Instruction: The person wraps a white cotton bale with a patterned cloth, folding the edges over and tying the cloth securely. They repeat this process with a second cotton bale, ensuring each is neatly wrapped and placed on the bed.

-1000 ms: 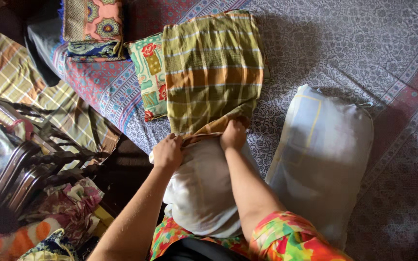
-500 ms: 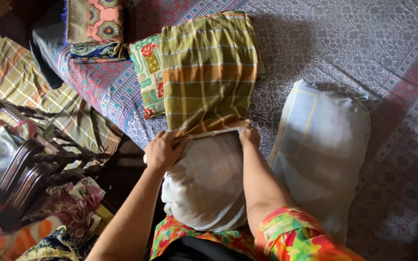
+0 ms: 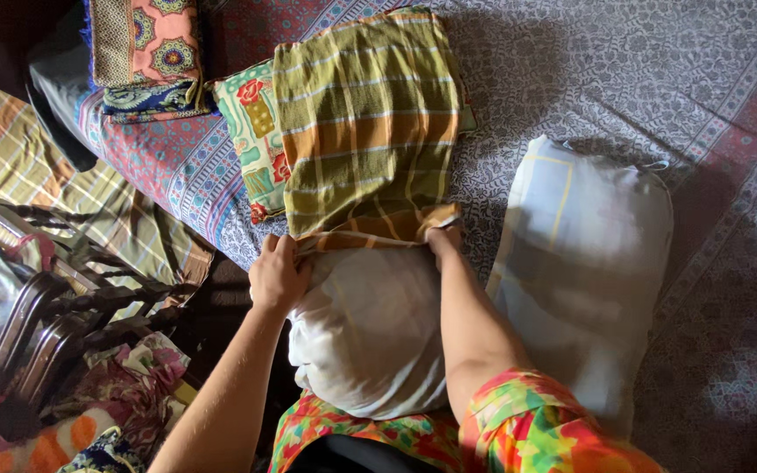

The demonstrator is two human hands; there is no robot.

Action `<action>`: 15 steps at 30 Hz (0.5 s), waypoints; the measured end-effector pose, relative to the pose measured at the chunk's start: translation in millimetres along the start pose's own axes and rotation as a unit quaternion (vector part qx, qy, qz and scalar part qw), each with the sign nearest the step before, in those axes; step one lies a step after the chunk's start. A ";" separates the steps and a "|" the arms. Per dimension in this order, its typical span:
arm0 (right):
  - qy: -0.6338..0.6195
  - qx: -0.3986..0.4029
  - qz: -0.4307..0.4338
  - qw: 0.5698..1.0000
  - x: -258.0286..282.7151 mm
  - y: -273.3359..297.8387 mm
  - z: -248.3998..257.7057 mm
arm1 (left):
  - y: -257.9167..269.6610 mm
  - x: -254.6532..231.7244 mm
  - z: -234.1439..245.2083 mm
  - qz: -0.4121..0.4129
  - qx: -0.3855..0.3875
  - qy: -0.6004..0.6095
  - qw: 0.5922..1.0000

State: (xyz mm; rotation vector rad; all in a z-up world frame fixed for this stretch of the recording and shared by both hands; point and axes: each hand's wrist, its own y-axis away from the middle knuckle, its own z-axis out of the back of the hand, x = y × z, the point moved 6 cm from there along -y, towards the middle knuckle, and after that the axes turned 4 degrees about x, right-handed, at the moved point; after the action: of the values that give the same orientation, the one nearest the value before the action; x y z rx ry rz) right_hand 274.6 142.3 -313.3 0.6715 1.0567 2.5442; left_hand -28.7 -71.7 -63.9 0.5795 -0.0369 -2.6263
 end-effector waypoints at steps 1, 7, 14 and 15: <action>0.047 -0.036 0.004 0.998 0.7 2.7 0.4 | -0.8 -1.8 1.9 0.011 0.004 0.002 1.000; 0.101 -0.013 -0.024 0.995 2.6 -8.6 -2.4 | -5.0 -0.3 5.2 0.048 -0.033 0.016 0.998; -0.045 0.166 -0.073 0.982 64.4 -15.4 8.2 | -24.2 14.2 -14.4 0.100 -0.021 0.044 0.994; -0.084 0.188 -0.077 0.976 82.0 -10.9 12.5 | -27.2 16.7 -18.9 0.115 -0.001 0.048 0.992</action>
State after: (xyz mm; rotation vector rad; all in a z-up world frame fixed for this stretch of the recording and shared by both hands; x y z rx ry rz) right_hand 213.1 193.2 -288.7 0.8452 1.4818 2.1318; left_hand -46.0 -53.1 -91.0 0.6587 -0.0663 -2.3720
